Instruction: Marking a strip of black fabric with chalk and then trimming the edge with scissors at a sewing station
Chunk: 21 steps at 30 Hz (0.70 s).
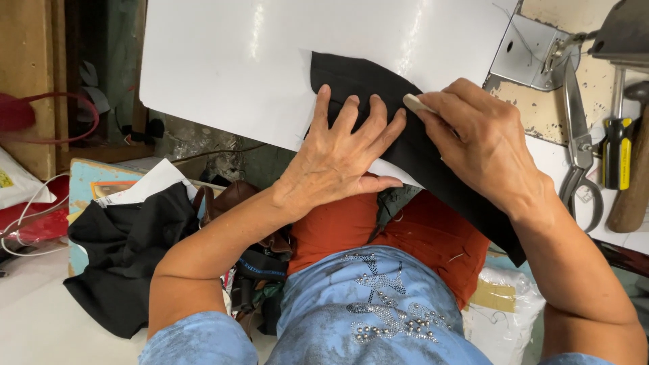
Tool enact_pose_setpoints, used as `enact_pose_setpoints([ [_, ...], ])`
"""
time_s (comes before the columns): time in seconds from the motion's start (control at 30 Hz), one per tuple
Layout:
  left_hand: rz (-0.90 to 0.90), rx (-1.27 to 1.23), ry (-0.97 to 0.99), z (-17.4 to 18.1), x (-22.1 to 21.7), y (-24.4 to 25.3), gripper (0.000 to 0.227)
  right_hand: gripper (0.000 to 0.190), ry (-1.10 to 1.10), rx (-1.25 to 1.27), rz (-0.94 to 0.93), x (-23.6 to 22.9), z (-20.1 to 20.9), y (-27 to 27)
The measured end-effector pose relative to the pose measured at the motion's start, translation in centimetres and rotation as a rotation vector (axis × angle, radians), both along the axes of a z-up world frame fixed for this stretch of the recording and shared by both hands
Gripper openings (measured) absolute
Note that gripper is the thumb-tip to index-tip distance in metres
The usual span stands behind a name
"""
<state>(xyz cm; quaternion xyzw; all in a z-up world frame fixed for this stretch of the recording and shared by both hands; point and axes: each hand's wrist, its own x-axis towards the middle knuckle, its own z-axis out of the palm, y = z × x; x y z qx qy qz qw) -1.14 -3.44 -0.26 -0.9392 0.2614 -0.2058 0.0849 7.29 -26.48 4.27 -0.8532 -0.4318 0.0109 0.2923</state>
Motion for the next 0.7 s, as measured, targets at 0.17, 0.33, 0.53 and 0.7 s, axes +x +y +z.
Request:
enact_pose_setpoints([
  [0.17, 0.004, -0.01, 0.0, -0.1, -0.1, 0.0, 0.104, 0.006, -0.018, 0.072, 0.047, 1.3, -0.4, 2.7],
  [0.33, 0.021, 0.0, -0.015, 0.2, -0.1, 0.0, 0.106, 0.006, 0.044, 0.087, 0.109, 1.8, 0.4, 3.1],
  [0.53, 0.013, -0.011, -0.023, 0.0, 0.0, 0.0, 0.106, 0.005, 0.041, 0.074, 0.1, 1.7, 0.5, 2.6],
  [0.7, 0.014, -0.022, -0.024, -0.3, -0.2, -0.1, 0.102, 0.009, 0.018, 0.107, 0.155, 3.1, 0.1, 4.9],
])
